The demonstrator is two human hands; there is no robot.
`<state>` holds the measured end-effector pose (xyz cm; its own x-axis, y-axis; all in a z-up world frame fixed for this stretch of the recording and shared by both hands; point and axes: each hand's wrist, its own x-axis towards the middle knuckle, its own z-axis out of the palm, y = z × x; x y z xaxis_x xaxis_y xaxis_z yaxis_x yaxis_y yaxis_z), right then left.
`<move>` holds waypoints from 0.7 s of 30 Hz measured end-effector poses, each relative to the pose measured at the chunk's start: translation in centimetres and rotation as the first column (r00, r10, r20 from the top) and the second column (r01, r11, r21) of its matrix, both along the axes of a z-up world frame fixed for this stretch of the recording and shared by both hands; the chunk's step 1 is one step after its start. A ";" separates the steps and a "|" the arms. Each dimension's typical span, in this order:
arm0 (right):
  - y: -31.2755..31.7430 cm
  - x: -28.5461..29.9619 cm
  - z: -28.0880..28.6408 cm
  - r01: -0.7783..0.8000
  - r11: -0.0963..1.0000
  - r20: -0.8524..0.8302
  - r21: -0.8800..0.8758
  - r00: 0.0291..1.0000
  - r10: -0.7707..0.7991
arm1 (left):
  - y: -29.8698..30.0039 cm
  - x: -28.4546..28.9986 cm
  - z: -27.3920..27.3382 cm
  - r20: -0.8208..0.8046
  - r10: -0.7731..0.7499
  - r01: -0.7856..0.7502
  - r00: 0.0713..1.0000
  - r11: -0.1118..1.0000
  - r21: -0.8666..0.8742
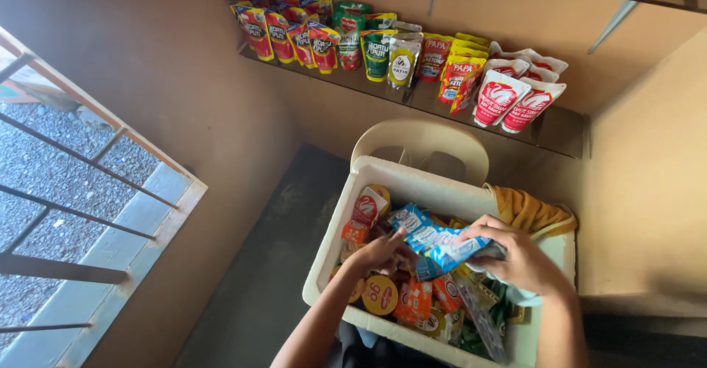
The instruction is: Wiping down various packaged food items with a cloth and organizing them on shelves.
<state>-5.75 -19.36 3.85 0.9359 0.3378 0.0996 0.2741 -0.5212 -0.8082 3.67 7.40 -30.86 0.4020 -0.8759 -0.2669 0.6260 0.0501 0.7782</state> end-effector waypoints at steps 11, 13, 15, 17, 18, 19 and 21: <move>7.8 1.6 3.0 -0.188 0.811 -0.076 -0.554 0.982 0.175 | -6.3 -2.2 14.0 -0.602 0.033 -0.331 0.798 0.858 -0.392; 5.6 1.8 2.0 -0.148 0.890 0.012 -0.432 0.985 0.170 | -6.1 -2.6 16.2 -0.675 0.039 -0.422 0.737 0.806 -0.414; 2.5 1.7 0.9 -0.061 0.986 0.299 -0.154 0.948 0.106 | -5.5 -3.7 20.0 -0.674 0.109 -0.517 0.731 0.734 -0.442; 1.7 1.7 -0.6 0.113 0.991 0.187 0.070 0.974 -0.124 | -5.5 -4.6 23.5 -0.674 0.138 -0.540 0.726 0.721 -0.434; 1.2 1.8 -1.3 0.307 0.914 0.026 0.265 0.945 -0.326 | -5.6 -5.0 25.3 -0.671 0.164 -0.559 0.723 0.710 -0.428; 2.8 1.6 -2.1 0.307 0.915 0.027 0.263 0.945 -0.325 | -6.1 -4.9 24.2 -0.672 0.164 -0.560 0.723 0.709 -0.430; 6.0 1.3 -3.6 0.324 0.875 0.129 0.359 0.912 -0.390 | -7.2 -4.7 21.9 -0.665 0.248 -0.606 0.704 0.699 -0.381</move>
